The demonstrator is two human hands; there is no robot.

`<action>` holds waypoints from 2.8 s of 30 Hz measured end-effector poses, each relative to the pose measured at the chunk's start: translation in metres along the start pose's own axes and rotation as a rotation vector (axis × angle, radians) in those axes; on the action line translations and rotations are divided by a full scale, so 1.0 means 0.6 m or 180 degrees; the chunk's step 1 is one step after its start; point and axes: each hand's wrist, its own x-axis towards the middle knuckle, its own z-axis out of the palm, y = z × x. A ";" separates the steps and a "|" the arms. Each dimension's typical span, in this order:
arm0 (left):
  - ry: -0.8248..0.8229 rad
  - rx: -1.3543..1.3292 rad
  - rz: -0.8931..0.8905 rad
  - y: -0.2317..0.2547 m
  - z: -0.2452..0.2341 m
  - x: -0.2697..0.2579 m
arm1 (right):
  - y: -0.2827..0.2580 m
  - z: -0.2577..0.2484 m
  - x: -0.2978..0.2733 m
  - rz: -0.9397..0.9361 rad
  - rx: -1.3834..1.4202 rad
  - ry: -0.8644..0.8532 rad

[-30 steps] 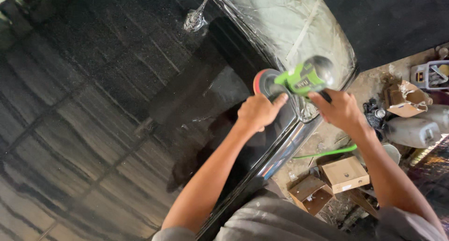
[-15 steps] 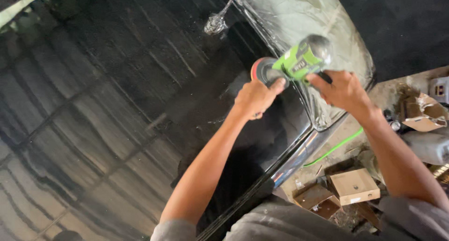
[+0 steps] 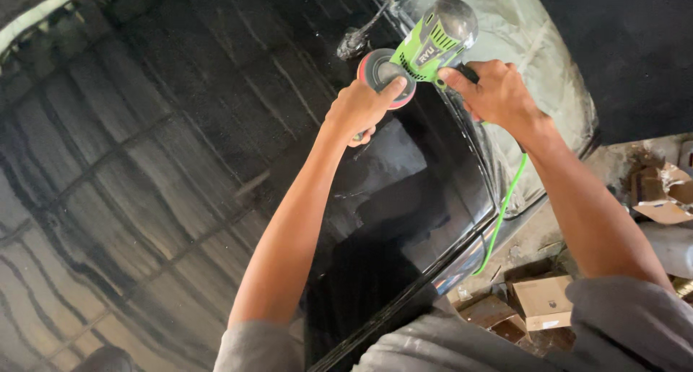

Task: The person spreads compound onto the roof of a car with their hand and then polishes the surface using a power polisher.

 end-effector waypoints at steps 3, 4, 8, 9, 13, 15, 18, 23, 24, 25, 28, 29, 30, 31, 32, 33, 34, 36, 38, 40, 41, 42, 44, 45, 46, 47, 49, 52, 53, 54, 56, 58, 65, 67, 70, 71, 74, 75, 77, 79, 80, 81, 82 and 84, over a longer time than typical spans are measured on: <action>0.0289 0.0133 0.0358 -0.025 -0.008 -0.011 | -0.027 0.004 -0.004 -0.0095 0.0084 -0.0047; 0.0237 0.0065 0.0205 -0.031 -0.013 -0.020 | -0.037 0.007 -0.007 -0.0069 0.0146 -0.0098; 0.0234 -0.0161 -0.0109 -0.049 -0.045 -0.066 | -0.063 0.029 -0.011 -0.0046 0.0229 -0.0227; 0.0282 -0.0206 -0.0117 -0.056 -0.051 -0.077 | -0.064 0.036 -0.011 -0.0151 0.0129 -0.0200; 0.0449 -0.0358 -0.0125 -0.087 -0.074 -0.117 | -0.064 0.076 0.002 -0.1500 -0.0669 0.0229; 0.0587 -0.0427 -0.0173 -0.102 -0.083 -0.136 | -0.061 0.095 0.009 -0.2078 -0.0811 0.0412; 0.0641 -0.0505 -0.0261 -0.127 -0.104 -0.166 | -0.073 0.130 0.014 -0.2305 -0.0618 0.0472; 0.0805 -0.0728 -0.0428 -0.178 -0.136 -0.221 | -0.144 0.174 0.008 -0.1806 -0.0519 0.0350; 0.0845 -0.0768 -0.0467 -0.187 -0.142 -0.230 | -0.159 0.183 0.006 -0.1944 -0.0602 0.0476; 0.0885 -0.0796 -0.0514 -0.196 -0.149 -0.237 | -0.174 0.194 0.005 -0.2081 -0.0684 0.0605; 0.0963 -0.0871 -0.0685 -0.226 -0.161 -0.265 | -0.209 0.211 -0.007 -0.2221 -0.0656 0.0585; 0.0990 -0.0871 -0.0742 -0.238 -0.164 -0.275 | -0.222 0.216 -0.012 -0.2225 -0.0602 0.0521; 0.1017 -0.0868 -0.0791 -0.248 -0.168 -0.285 | -0.237 0.221 -0.019 -0.2223 -0.0652 0.0475; 0.1037 -0.0912 -0.0815 -0.259 -0.171 -0.296 | -0.252 0.226 -0.027 -0.2220 -0.0702 0.0428; 0.1050 -0.0954 -0.0841 -0.271 -0.173 -0.306 | -0.268 0.232 -0.036 -0.2212 -0.0752 0.0379; 0.1063 -0.0997 -0.0867 -0.284 -0.174 -0.317 | -0.284 0.236 -0.041 -0.2003 -0.0705 0.0044; 0.1077 -0.1087 -0.0877 -0.297 -0.174 -0.330 | -0.301 0.241 -0.046 -0.1785 -0.0661 -0.0294; 0.1106 -0.1264 -0.0884 -0.319 -0.172 -0.357 | -0.329 0.252 -0.063 -0.1749 -0.0552 -0.0426; 0.1215 -0.1255 -0.0970 -0.337 -0.169 -0.387 | -0.345 0.261 -0.091 -0.2113 -0.0424 -0.0014; 0.1273 -0.1183 -0.1073 -0.345 -0.160 -0.414 | -0.357 0.273 -0.116 -0.2057 -0.0292 -0.0114; 0.1281 -0.1114 -0.1136 -0.347 -0.156 -0.428 | -0.358 0.275 -0.127 -0.2023 -0.0219 -0.0164; 0.1290 -0.1040 -0.1197 -0.345 -0.153 -0.435 | -0.356 0.274 -0.134 -0.2001 -0.0197 -0.0255; 0.1312 -0.1078 -0.1332 -0.339 -0.142 -0.440 | -0.348 0.273 -0.146 -0.1952 -0.0151 -0.0445; 0.1320 -0.1097 -0.1403 -0.336 -0.136 -0.441 | -0.342 0.272 -0.148 -0.1959 -0.0181 -0.0368; 0.1299 -0.1104 -0.1289 -0.331 -0.131 -0.437 | -0.335 0.269 -0.146 -0.1986 -0.0219 -0.0290; 0.1278 -0.1111 -0.1176 -0.325 -0.126 -0.431 | -0.326 0.264 -0.145 -0.2013 -0.0258 -0.0212; 0.1240 -0.1082 -0.1016 -0.312 -0.121 -0.417 | -0.301 0.250 -0.139 -0.1919 -0.0314 -0.0057; 0.1137 -0.1041 -0.0930 -0.274 -0.108 -0.375 | -0.253 0.221 -0.120 -0.1859 -0.0437 0.0039; 0.1075 -0.1056 -0.0953 -0.258 -0.105 -0.357 | -0.236 0.211 -0.111 -0.1853 -0.0479 0.0047; 0.1013 -0.1073 -0.0974 -0.243 -0.100 -0.342 | -0.219 0.200 -0.103 -0.1774 -0.0451 0.0019; 0.0939 -0.0922 -0.0763 -0.217 -0.089 -0.318 | -0.186 0.177 -0.088 -0.1615 -0.0385 -0.0036; 0.0861 -0.0792 -0.0562 -0.191 -0.079 -0.291 | -0.157 0.151 -0.081 -0.1784 -0.0472 0.0250; 0.0498 -0.0347 -0.0171 -0.102 -0.042 -0.183 | -0.094 0.069 -0.079 -0.0255 0.0365 -0.0248; 0.0424 -0.0334 -0.0121 -0.079 -0.024 -0.150 | -0.074 0.052 -0.075 -0.0016 0.0408 -0.0241; 0.0364 -0.0277 -0.0039 -0.050 0.003 -0.094 | -0.042 0.035 -0.072 0.0239 0.0452 -0.0151; 0.0343 -0.0164 0.0042 -0.042 0.015 -0.077 | -0.029 0.030 -0.073 0.0313 0.0461 -0.0108; 0.0300 0.0218 0.0304 -0.027 0.051 -0.045 | 0.005 0.022 -0.087 0.0298 0.0524 0.0082; 0.0289 0.0353 0.0389 -0.022 0.061 -0.039 | 0.014 0.018 -0.097 0.0341 0.0528 0.0118; 0.0222 0.0412 0.0379 -0.012 0.083 -0.045 | 0.022 0.014 -0.117 0.0401 0.0547 0.0161; 0.0116 0.0475 0.0307 -0.017 0.089 -0.060 | 0.023 0.011 -0.135 0.0289 0.0555 0.0147; 0.0036 0.0505 0.0261 -0.019 0.088 -0.068 | 0.019 0.011 -0.141 0.0237 0.0558 0.0140; -0.0044 0.0535 0.0215 -0.021 0.088 -0.076 | 0.008 0.012 -0.143 0.0259 0.0474 0.0133; 0.0019 0.0469 0.0234 -0.026 0.085 -0.085 | -0.004 0.015 -0.145 0.0292 0.0395 0.0131; 0.0157 0.0341 0.0278 -0.045 0.068 -0.106 | -0.028 0.022 -0.152 0.0357 0.0406 0.0097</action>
